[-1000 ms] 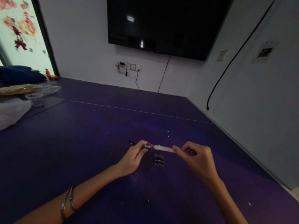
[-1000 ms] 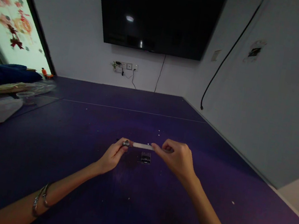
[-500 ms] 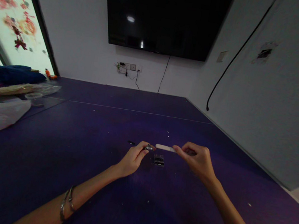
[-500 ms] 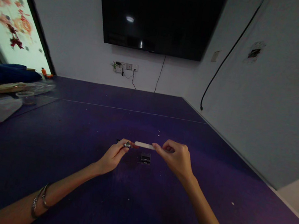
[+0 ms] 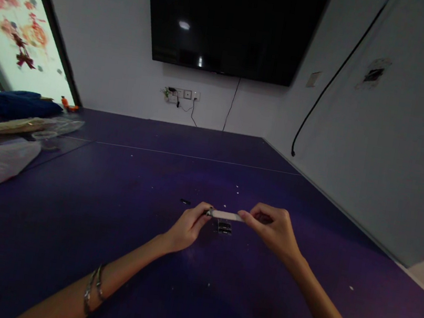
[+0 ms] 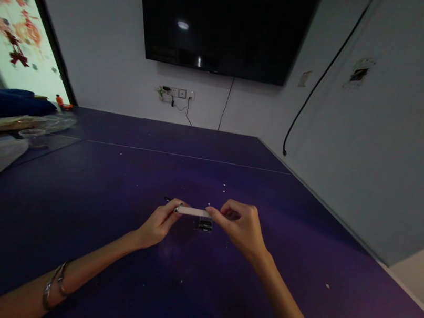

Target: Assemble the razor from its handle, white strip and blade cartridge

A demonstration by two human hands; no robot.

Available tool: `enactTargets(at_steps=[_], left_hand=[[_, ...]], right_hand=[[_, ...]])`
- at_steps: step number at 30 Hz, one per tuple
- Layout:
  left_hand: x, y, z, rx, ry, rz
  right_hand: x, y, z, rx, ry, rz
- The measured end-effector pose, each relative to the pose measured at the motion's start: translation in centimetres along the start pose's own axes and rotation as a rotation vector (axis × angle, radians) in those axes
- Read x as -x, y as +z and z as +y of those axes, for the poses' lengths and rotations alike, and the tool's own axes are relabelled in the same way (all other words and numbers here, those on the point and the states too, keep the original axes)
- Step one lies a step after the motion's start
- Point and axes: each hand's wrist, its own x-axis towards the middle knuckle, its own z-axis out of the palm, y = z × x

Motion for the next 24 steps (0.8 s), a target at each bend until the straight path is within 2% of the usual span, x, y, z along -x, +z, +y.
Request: enactTargets(at_steps=[3,8,13,19,24], left_hand=[[0.08,0.15,0.02,0.008,-0.003,-0.017],[0.09,0.30,0.18,0.043,-0.016,-0.039],[0.17,0.31,0.05,0.038,-0.006,-0.023],[0.28,0.44,0.05,-0.003,0.023,-0.056],[0.27,0.31,0.10,-0.084,0.033,-0.041]], right_hand=[[0.05,0.32,0.07,0.005,-0.013,-0.017],[-0.11,-0.02,0.21,0.008,-0.007,0.036],[0.04,-0.03,-0.35,0.006,-0.031,-0.021],[-0.17,-0.13,0.25,0.004,0.008,0.032],[0.01,0.24,0.21,-0.068,0.038,-0.032]])
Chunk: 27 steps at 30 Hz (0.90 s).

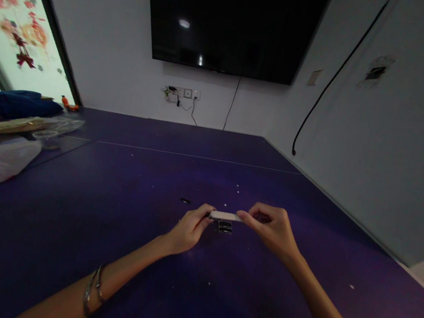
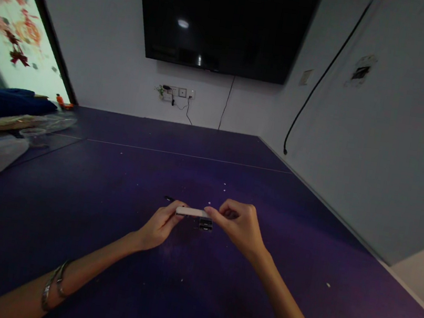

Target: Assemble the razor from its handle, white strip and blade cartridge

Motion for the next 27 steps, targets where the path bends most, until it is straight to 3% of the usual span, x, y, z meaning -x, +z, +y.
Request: enactTargets(at_steps=[8,14,17,23,27], left_hand=[[-0.2,0.0,0.6,0.075,-0.004,0.051],[-0.5,0.9,-0.9,0.329,-0.208,0.098],[-0.6,1.1,-0.9,0.360,-0.264,0.105],[-0.8,1.0,0.3,0.295,-0.296,0.120],[-0.8,1.1,0.1,0.290,-0.314,0.142]], right_hand=[[-1.2,0.0,2.1,-0.165,0.188,0.022],[0.7,1.9,-2.0,-0.898,0.529,-0.188],[2.3,3.2,-4.6,-1.143,0.638,-0.268],[4.1,4.8,-6.5,-1.248,0.773,-0.360],[5.9,6.5,-6.7,-1.298,0.829,-0.280]])
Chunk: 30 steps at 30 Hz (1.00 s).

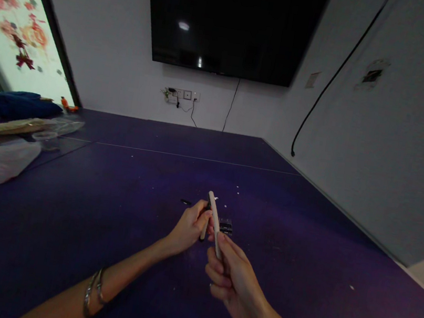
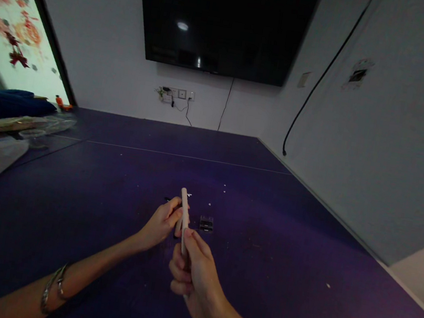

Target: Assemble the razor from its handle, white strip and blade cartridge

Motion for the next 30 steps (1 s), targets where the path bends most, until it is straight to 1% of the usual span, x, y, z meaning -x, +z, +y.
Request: enactTargets(at_steps=[2,4,9,12,15,17,21,27,30], left_hand=[[-0.1,0.0,-0.3,0.016,0.007,0.017],[-0.1,-0.1,-0.4,0.023,0.003,0.030],[0.1,0.0,0.2,-0.021,0.002,0.007],[0.1,0.0,0.1,-0.047,0.022,-0.008],[0.0,-0.2,-0.3,-0.024,0.047,0.012],[-0.1,-0.3,-0.3,-0.035,0.052,0.013],[-0.1,-0.5,0.0,-0.109,0.080,0.000],[-0.2,-0.5,-0.6,-0.091,0.068,-0.035],[-0.2,-0.5,-0.4,-0.089,0.077,-0.038]], right_hand=[[0.4,0.3,1.0,-0.039,0.012,0.041],[0.7,0.5,1.3,-0.065,0.017,0.055],[0.5,0.8,0.2,-0.101,-0.087,0.019],[0.4,0.8,0.8,-0.094,-0.044,0.015],[0.7,0.9,1.7,-0.079,0.020,0.032],[0.9,1.0,1.7,-0.079,0.001,0.028],[0.6,0.9,1.1,-0.082,-0.094,0.016],[0.8,1.2,1.8,-0.066,-0.028,0.034],[0.8,1.3,1.5,-0.071,-0.074,0.034]])
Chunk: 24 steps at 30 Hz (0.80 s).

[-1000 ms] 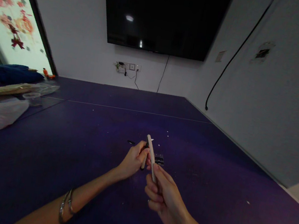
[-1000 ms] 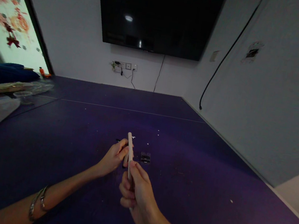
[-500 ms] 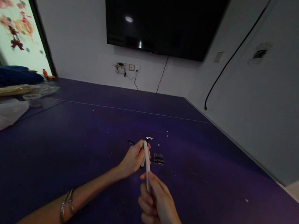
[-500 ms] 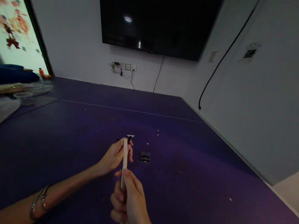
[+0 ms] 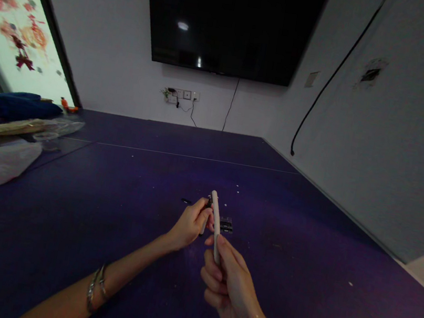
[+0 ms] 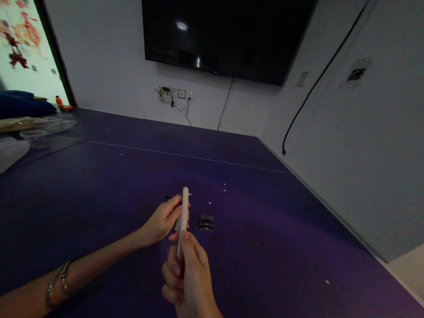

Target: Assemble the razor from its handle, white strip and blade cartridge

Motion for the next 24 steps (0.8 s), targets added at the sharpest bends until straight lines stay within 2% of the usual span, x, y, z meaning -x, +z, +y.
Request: enactTargets(at_steps=[3,8,13,19,24], left_hand=[[0.1,0.0,0.2,-0.032,0.026,-0.007],[0.0,-0.1,-0.2,-0.025,0.011,-0.027],[0.1,0.0,-0.1,-0.053,0.028,-0.022],[0.0,-0.1,-0.4,0.028,0.012,-0.028],[0.0,-0.1,-0.2,-0.042,0.025,-0.039]], right_hand=[[-0.2,0.0,-0.2,-0.002,-0.020,0.007],[-0.1,0.2,0.2,0.013,0.029,0.012],[-0.1,0.1,0.0,-0.012,-0.021,0.001],[0.3,0.1,0.8,0.000,0.059,0.013],[0.0,0.3,0.2,-0.027,-0.015,0.018]])
